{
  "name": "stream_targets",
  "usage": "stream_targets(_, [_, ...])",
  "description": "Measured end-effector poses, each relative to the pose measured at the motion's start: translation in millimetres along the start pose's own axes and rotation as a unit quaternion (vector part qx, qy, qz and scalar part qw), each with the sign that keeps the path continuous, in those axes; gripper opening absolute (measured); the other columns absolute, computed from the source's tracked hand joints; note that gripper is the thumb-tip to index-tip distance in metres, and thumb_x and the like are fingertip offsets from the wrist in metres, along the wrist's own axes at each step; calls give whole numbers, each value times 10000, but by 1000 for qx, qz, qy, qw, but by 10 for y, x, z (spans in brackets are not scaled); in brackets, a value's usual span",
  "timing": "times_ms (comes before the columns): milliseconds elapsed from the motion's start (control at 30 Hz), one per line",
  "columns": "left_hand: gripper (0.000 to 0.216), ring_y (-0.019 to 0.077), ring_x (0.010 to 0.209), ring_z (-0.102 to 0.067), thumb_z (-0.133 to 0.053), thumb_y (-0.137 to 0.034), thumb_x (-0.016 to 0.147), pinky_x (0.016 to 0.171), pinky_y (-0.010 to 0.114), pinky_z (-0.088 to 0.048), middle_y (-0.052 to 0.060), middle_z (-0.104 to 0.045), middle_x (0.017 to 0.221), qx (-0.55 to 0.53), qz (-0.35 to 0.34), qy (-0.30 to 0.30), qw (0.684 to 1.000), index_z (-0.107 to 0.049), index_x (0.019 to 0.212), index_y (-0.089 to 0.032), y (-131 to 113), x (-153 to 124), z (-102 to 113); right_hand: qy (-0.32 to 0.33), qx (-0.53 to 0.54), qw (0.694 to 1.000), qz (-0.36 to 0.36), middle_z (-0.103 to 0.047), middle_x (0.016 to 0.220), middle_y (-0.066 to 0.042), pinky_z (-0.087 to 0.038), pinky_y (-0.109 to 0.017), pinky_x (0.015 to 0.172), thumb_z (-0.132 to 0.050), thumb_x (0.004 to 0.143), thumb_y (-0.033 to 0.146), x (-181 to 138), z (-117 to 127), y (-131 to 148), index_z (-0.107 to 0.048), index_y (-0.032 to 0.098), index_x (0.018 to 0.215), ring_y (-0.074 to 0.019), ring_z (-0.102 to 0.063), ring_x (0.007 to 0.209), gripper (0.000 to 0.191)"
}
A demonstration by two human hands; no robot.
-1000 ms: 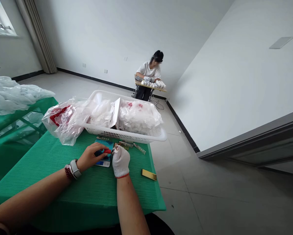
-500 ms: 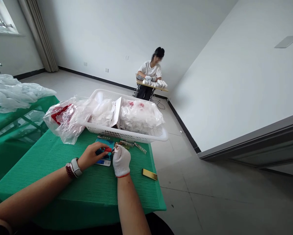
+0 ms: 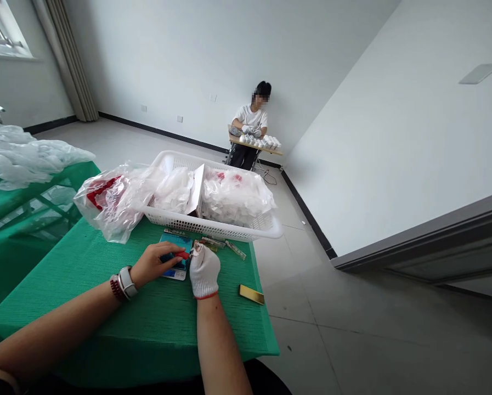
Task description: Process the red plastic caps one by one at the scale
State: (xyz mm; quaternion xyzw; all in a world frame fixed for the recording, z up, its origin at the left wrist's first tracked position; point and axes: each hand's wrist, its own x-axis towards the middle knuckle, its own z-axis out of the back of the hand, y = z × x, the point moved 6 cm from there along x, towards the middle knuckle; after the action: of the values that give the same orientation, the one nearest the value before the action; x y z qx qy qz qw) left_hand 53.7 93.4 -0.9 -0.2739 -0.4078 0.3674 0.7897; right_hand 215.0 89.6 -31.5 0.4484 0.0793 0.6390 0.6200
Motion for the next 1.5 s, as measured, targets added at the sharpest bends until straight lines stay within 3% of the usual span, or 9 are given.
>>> stream_targets(200, [172, 179, 780, -701, -680, -259, 813, 706, 291, -574, 35, -736, 870, -53, 80, -18, 995, -646, 959, -176, 100, -12, 2, 43, 31, 998, 34, -647, 628, -52, -356, -264, 544, -260, 975, 379, -11, -34, 47, -605, 192, 671, -165, -580, 567, 496])
stream_targets(467, [157, 186, 854, -708, -678, -224, 786, 804, 351, -591, 63, -712, 925, -175, 93, -16, 980, -590, 895, -154, 92, -1, -41, 3, 5, 1000, 13, -643, 616, -54, -349, -262, 536, -252, 972, 374, 0, 4, 8, -601, 179, 651, -166, -572, 549, 513])
stream_targets(667, [213, 173, 765, -676, -721, -314, 775, 696, 304, -564, 34, -702, 817, -122, 104, -48, 986, -597, 860, -164, 123, 9, 25, 44, 21, 996, 69, -647, 627, -53, -359, -251, 533, -259, 968, 375, 2, -27, 79, -620, 187, 647, -155, -583, 563, 518])
stream_targets(933, [215, 171, 768, -666, -688, -341, 807, 668, 280, -516, 38, -715, 852, -109, 103, -25, 988, -631, 932, -176, 116, 6, 6, 10, -19, 1000, 16, -636, 595, -47, -336, -257, 520, -288, 970, 355, 1, 16, 49, -611, 188, 658, -162, -569, 530, 479])
stream_targets(1167, [231, 157, 716, -640, -706, -358, 783, 620, 262, -492, 20, -695, 794, -83, 115, -58, 988, -599, 868, -171, 144, -1, 50, 42, -14, 994, 100, -635, 607, -48, -336, -241, 539, -272, 966, 346, 0, 5, 165, -596, 180, 633, -135, -558, 528, 493])
stream_targets(1367, [190, 178, 821, -667, -662, -319, 833, 707, 284, -515, 48, -717, 903, -106, 90, -7, 990, -635, 963, -183, 110, -4, -18, 2, -52, 998, 45, -640, 619, -49, -305, -248, 525, -274, 972, 342, 8, 18, 74, -617, 176, 665, -146, -552, 533, 489])
stream_targets(1500, [189, 149, 714, -626, -705, -325, 793, 622, 254, -476, 22, -698, 815, -67, 92, -6, 994, -618, 872, -176, 125, -6, -28, 8, -31, 997, 63, -641, 622, -51, -329, -247, 542, -254, 976, 361, -3, 13, 86, -611, 177, 669, -151, -569, 554, 506])
